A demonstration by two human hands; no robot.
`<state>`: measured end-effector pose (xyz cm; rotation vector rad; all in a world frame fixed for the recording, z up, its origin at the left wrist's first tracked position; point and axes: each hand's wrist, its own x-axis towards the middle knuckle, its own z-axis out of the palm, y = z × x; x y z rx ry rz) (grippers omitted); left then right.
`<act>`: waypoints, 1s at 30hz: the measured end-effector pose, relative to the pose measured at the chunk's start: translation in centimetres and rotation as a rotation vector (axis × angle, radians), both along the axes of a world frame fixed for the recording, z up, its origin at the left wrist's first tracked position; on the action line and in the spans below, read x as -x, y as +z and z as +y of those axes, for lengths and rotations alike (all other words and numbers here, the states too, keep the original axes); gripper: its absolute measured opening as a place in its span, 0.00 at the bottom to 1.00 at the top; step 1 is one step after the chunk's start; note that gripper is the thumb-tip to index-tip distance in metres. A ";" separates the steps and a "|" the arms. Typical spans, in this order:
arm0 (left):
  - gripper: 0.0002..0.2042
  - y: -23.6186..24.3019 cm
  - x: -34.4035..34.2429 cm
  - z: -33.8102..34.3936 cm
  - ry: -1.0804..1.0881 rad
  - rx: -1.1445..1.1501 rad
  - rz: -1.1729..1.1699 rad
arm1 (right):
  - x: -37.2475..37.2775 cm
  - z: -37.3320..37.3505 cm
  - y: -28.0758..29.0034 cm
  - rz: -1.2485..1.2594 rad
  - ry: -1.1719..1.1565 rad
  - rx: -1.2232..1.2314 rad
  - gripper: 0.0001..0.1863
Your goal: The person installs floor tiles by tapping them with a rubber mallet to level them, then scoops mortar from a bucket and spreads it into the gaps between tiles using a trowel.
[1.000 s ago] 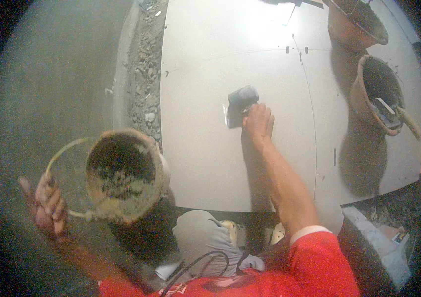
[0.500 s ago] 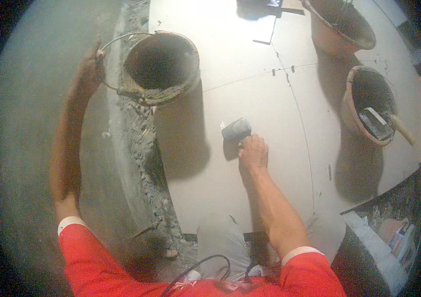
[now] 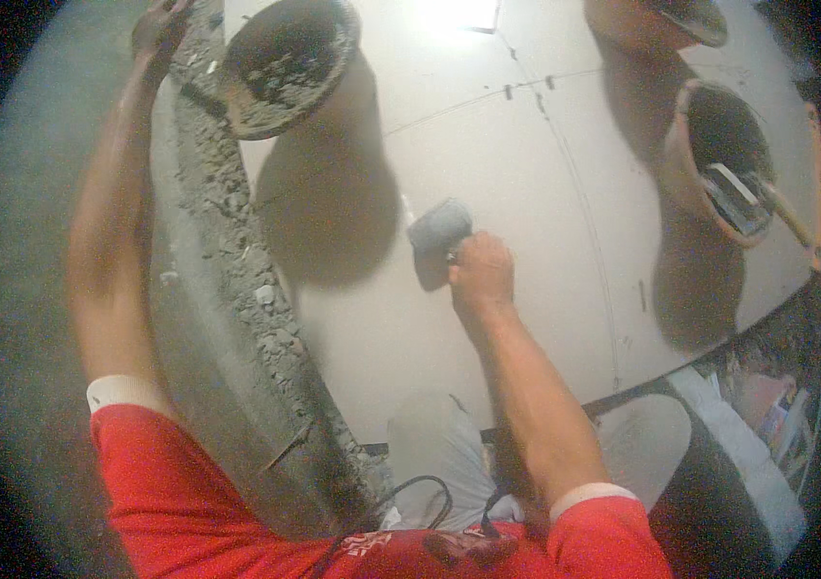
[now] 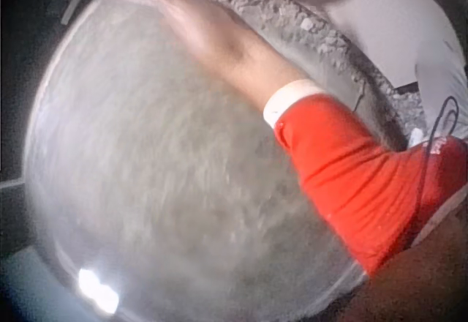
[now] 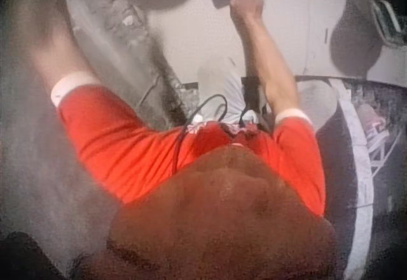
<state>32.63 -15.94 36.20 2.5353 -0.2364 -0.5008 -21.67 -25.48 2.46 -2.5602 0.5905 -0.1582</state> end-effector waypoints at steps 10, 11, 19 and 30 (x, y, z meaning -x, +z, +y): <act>0.27 -17.4 27.5 21.8 0.164 -0.160 -1.010 | -0.2 -0.1 -0.8 0.041 0.016 -0.057 0.16; 0.26 -20.1 33.3 22.5 0.197 -0.129 -0.726 | -0.3 -0.2 -0.7 0.014 -0.001 -0.042 0.16; 0.36 -32.8 69.0 26.1 -0.172 -0.114 -0.080 | -0.4 -3.4 2.5 0.303 0.220 -0.147 0.25; 0.48 -29.7 70.3 24.8 -0.248 -0.209 0.199 | 7.8 -41.9 21.1 0.366 -0.336 0.635 0.18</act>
